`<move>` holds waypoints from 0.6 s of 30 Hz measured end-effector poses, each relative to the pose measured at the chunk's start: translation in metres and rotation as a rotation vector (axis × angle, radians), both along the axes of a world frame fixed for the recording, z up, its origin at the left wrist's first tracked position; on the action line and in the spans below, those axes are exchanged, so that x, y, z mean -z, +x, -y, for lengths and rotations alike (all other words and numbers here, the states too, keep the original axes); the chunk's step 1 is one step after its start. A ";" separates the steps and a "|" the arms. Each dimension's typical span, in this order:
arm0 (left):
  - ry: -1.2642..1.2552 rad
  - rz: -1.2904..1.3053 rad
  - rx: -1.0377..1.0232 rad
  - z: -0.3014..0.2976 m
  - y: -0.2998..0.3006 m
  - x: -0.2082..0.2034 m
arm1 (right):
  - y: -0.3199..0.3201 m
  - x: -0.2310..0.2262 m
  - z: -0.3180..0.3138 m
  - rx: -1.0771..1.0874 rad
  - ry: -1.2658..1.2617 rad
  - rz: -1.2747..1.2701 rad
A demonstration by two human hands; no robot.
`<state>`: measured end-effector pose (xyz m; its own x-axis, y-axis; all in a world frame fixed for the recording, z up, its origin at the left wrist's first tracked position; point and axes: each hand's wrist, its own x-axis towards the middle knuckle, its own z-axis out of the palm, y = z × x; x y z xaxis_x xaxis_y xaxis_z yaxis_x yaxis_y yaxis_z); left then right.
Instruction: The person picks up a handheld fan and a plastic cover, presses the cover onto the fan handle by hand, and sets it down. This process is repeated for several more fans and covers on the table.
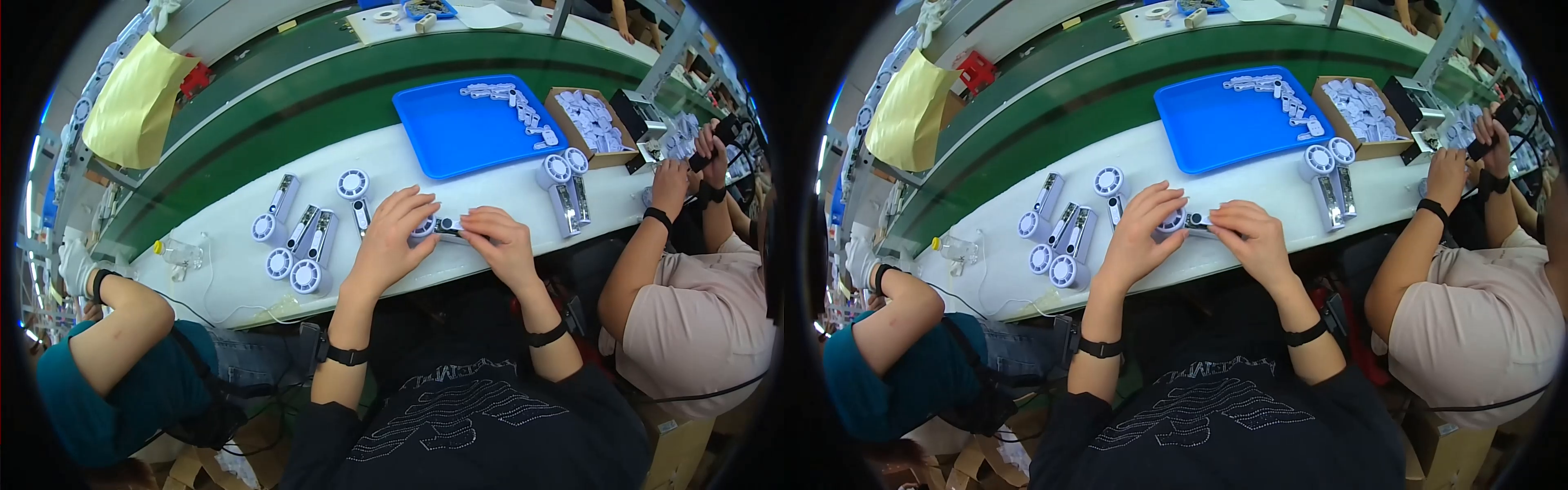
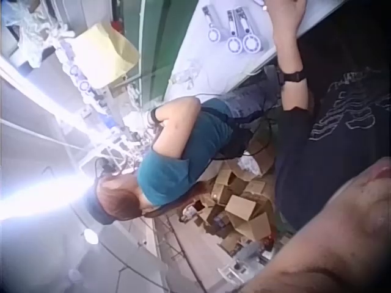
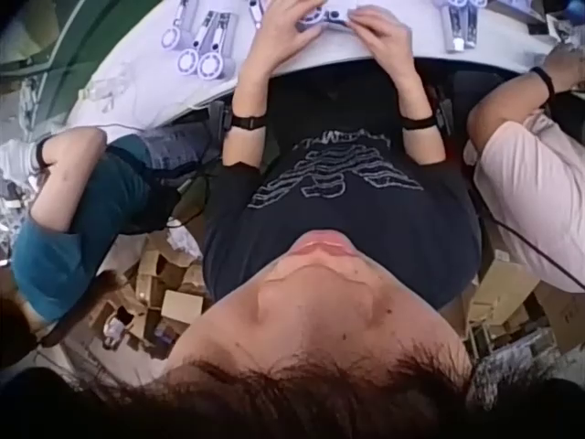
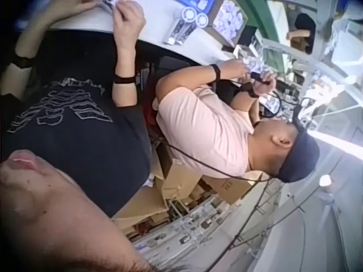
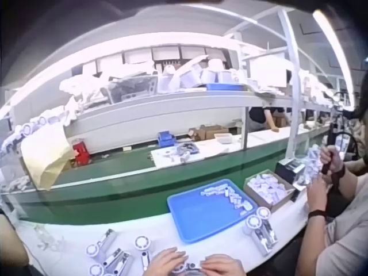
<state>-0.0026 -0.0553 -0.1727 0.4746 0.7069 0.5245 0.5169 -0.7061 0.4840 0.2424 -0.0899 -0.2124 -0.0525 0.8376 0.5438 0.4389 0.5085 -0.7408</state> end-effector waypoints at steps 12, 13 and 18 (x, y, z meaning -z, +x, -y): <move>-0.068 0.003 0.181 -0.019 0.002 0.011 | -0.010 -0.001 0.004 -0.024 -0.031 0.037; -0.070 0.000 0.180 -0.019 0.002 0.010 | -0.012 0.000 0.006 -0.001 -0.043 0.014; -0.226 0.070 0.151 -0.021 0.005 0.007 | -0.020 0.002 0.009 0.061 -0.129 -0.098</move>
